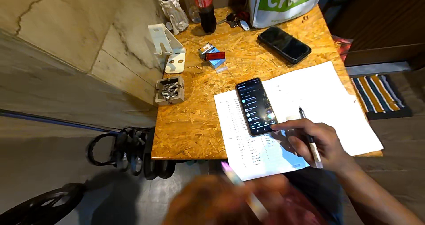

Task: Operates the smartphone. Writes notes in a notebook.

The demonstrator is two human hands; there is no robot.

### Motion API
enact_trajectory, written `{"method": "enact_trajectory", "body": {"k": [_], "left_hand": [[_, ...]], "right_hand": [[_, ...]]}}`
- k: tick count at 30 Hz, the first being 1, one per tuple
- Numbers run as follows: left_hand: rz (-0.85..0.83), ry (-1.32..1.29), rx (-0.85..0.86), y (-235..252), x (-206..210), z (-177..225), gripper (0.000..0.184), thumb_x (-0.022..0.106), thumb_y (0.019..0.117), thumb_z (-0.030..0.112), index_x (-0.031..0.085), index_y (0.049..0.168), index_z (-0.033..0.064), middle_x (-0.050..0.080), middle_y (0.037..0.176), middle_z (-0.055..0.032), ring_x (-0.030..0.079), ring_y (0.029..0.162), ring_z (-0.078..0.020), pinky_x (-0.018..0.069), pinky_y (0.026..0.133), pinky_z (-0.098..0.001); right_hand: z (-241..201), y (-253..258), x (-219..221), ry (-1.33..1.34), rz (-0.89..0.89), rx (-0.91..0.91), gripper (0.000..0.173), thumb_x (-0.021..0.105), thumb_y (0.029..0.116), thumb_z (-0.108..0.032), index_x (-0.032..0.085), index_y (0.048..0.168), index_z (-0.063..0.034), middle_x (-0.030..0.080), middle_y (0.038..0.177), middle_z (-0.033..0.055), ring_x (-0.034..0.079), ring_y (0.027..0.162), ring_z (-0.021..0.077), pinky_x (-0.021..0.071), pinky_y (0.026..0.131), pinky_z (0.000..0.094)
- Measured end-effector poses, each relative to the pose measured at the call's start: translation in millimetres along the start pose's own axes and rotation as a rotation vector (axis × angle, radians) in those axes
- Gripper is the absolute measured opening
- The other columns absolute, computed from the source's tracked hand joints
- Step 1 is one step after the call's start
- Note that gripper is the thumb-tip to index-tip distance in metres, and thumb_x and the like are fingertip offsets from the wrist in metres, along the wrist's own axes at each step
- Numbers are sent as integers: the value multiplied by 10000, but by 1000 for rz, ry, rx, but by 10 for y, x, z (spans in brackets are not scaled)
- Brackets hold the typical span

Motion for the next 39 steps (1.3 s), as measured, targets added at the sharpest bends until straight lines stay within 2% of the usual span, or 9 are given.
{"method": "enact_trajectory", "body": {"k": [2, 5, 8, 12, 16, 24, 29, 34, 39], "left_hand": [[120, 94, 92, 225, -335, -175, 412, 723, 952, 299, 620, 1330, 171, 739, 1187, -70, 756, 932, -231, 663, 761, -359], [229, 172, 101, 609, -780, -518, 247, 692, 981, 270, 678, 1209, 177, 767, 1060, -32, 761, 825, -191, 663, 687, -341], [217, 266, 55, 1011, -1023, -834, 157, 643, 1015, 164, 636, 1167, 126, 763, 995, 4, 749, 767, -158, 654, 646, -323], [176, 329, 14, 1569, -1181, -1268, 211, 653, 987, 87, 625, 1179, 3, 762, 965, -52, 749, 762, -190, 640, 600, -349], [154, 313, -35, 1913, -1230, -1656, 189, 563, 1026, 59, 670, 1173, 12, 758, 1038, -78, 745, 754, -183, 619, 547, -319], [123, 279, -183, 1715, -1308, -2138, 382, 336, 1079, 69, 640, 1307, 29, 730, 1147, -87, 734, 780, -179, 628, 616, -336], [120, 221, -214, 1714, -1277, -2192, 389, 328, 1075, 55, 636, 1311, 29, 732, 1135, -86, 730, 761, -175, 624, 604, -331], [98, 225, -205, 1712, -1266, -2194, 396, 329, 1070, 42, 637, 1319, 31, 731, 1138, -87, 732, 752, -177, 627, 599, -329], [128, 228, -196, 1734, -1344, -2122, 395, 330, 1072, 59, 641, 1314, 33, 732, 1140, -85, 730, 762, -179, 621, 601, -336]], "right_hand": [[-8, 0, -1, -31, 2, -8, 359, 495, 1053, -312, 649, 1291, -91, 707, 880, 21, 545, 609, -8, 469, 541, 169], [-16, 5, -3, -57, 9, -20, 364, 494, 1045, -293, 661, 1295, -88, 620, 748, 1, 479, 556, -3, 421, 503, 170], [0, 3, 8, -85, 1, -8, 360, 496, 1031, -271, 673, 1287, -90, 622, 739, -1, 485, 547, 8, 427, 489, 188], [12, 6, 47, -172, -12, -5, 341, 504, 1015, -259, 688, 1256, -104, 622, 727, -3, 494, 542, 42, 427, 480, 237], [15, 8, -11, -91, 22, 12, 362, 499, 1041, -281, 665, 1303, -94, 612, 750, -12, 470, 550, 2, 415, 484, 180], [92, 85, 0, 8, -16, 128, 376, 540, 1039, -251, 616, 1377, -103, 583, 753, -13, 447, 537, 3, 417, 476, 174], [9, 347, 105, -177, -146, 192, 421, 547, 1009, -258, 598, 1415, -159, 589, 773, -19, 452, 555, 37, 425, 496, 229], [-35, 667, 399, -400, -356, 125, 445, 554, 955, -225, 591, 1397, -189, 685, 924, 6, 587, 637, 112, 515, 560, 346], [-34, 729, 216, -428, -249, 112, 403, 538, 965, -238, 632, 1353, -182, 640, 773, -21, 545, 567, 103, 487, 506, 346]]}}
Point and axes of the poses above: each hand's wrist, its own y-axis towards the middle knuckle, its own x-axis out of the palm, z = x × y, the point moved 9 cm from there along y, towards the middle knuckle
